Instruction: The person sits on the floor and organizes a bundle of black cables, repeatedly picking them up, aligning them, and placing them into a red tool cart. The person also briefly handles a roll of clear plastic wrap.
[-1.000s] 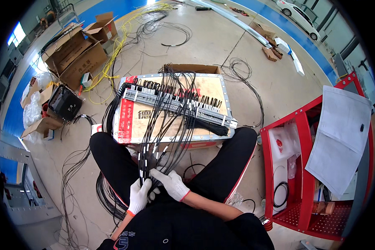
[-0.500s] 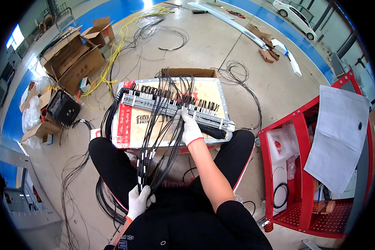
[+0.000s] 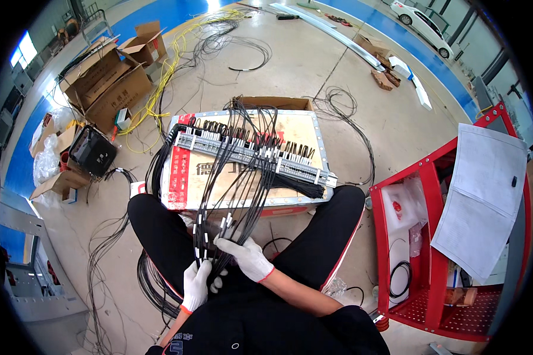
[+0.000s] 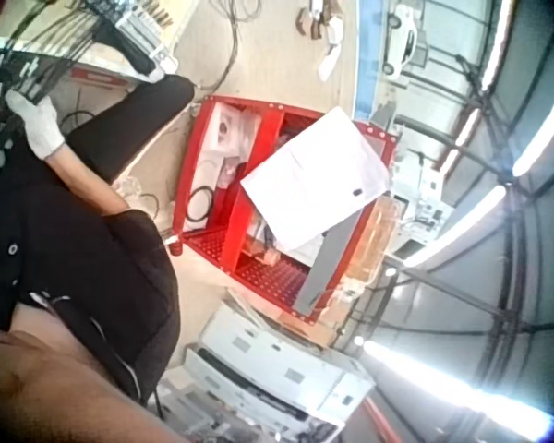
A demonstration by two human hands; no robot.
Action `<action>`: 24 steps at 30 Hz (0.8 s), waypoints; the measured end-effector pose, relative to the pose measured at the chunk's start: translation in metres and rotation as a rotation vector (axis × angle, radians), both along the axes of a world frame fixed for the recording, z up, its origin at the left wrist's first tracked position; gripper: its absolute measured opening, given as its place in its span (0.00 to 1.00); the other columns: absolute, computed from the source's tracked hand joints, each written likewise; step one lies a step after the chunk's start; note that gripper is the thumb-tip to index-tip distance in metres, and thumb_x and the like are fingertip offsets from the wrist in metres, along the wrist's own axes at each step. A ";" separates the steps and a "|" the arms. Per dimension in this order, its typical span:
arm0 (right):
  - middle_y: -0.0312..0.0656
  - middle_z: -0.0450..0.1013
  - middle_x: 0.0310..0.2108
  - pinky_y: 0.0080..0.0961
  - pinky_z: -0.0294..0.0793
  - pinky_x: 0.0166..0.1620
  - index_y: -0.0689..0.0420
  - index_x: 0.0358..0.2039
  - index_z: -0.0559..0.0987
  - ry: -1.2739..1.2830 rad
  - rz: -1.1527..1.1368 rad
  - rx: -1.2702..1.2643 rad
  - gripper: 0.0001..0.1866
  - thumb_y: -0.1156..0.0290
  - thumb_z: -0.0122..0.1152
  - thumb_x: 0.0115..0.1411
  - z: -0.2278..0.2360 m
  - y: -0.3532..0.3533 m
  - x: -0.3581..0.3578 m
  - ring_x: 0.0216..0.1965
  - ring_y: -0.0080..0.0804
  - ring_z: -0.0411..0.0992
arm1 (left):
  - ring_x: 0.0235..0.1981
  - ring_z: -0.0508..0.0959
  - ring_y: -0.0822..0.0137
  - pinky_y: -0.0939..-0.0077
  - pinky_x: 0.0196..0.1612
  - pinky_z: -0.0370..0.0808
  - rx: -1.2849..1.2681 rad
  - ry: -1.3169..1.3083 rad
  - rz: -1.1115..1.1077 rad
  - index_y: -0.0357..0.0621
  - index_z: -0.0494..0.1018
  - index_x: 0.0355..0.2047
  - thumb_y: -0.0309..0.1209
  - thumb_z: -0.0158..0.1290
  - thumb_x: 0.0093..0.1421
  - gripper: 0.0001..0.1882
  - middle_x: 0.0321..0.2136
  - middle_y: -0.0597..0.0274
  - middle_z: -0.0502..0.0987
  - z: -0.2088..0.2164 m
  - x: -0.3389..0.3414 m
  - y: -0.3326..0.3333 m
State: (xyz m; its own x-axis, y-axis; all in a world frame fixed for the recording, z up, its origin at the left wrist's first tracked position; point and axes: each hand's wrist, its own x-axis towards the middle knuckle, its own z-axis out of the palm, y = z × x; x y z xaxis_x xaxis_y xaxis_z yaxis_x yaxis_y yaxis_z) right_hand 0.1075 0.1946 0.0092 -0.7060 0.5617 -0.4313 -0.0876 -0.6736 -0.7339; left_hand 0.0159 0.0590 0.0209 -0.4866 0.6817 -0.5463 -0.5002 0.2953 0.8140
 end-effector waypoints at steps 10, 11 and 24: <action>0.28 0.69 0.25 0.22 0.74 0.33 0.49 0.35 0.77 0.398 -0.344 -0.564 0.15 0.52 0.54 0.69 -0.021 0.117 -0.030 0.27 0.22 0.68 | 0.13 0.68 0.80 0.84 0.17 0.64 -0.104 0.084 -0.108 0.39 0.72 0.34 0.36 0.46 0.71 0.13 0.19 0.64 0.77 0.009 -0.001 0.001; 0.28 0.69 0.25 0.21 0.74 0.33 0.50 0.35 0.77 0.367 -0.324 -0.508 0.15 0.52 0.54 0.69 -0.016 0.135 -0.034 0.27 0.22 0.68 | 0.13 0.68 0.80 0.84 0.17 0.64 -0.111 0.093 -0.111 0.39 0.72 0.35 0.36 0.46 0.71 0.13 0.19 0.64 0.77 0.011 -0.001 0.001; 0.41 0.76 0.45 0.27 0.73 0.52 0.63 0.49 0.78 -0.169 0.265 0.389 0.18 0.68 0.63 0.61 0.001 0.028 0.002 0.46 0.31 0.75 | 0.16 0.73 0.75 0.82 0.18 0.69 0.000 0.065 -0.065 0.35 0.62 0.43 0.31 0.46 0.69 0.11 0.23 0.58 0.78 -0.003 -0.005 -0.003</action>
